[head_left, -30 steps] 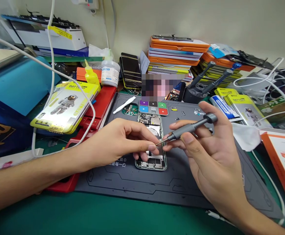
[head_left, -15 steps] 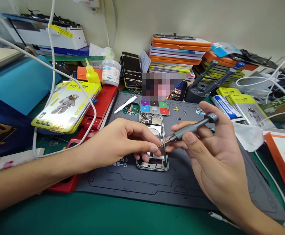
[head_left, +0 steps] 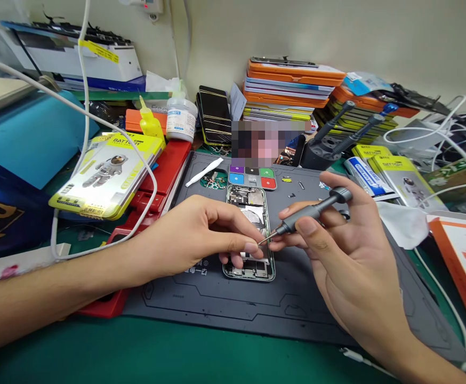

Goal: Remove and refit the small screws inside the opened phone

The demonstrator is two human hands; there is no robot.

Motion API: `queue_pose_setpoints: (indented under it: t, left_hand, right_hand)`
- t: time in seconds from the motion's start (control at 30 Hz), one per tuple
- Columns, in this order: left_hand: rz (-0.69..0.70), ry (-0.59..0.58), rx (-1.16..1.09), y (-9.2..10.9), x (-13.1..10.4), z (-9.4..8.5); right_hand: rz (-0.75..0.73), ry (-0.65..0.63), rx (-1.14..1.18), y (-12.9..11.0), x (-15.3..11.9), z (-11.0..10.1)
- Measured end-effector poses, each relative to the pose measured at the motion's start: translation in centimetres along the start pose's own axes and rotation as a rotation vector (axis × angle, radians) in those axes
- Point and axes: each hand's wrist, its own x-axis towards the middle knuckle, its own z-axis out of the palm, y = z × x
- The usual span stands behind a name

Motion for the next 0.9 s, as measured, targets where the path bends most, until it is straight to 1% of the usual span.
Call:
queue_pose_setpoints:
  t: [0.47,0.77,0.9]
  left_hand:
    - [0.012,-0.017,-0.009,-0.13,0.07,-0.07]
    - [0.003,-0.016,-0.003,-0.16,0.11,0.04]
    - [-0.006,-0.019,-0.009,-0.06,0.21,0.02]
  right_hand:
    - [0.034,-0.018,0.023,0.07,-0.04,-0.19]
    - [0.037,-0.007,-0.050,0.13,0.07,-0.19]
    - [0.058,-0.011,-0.031,0.10,0.01,-0.17]
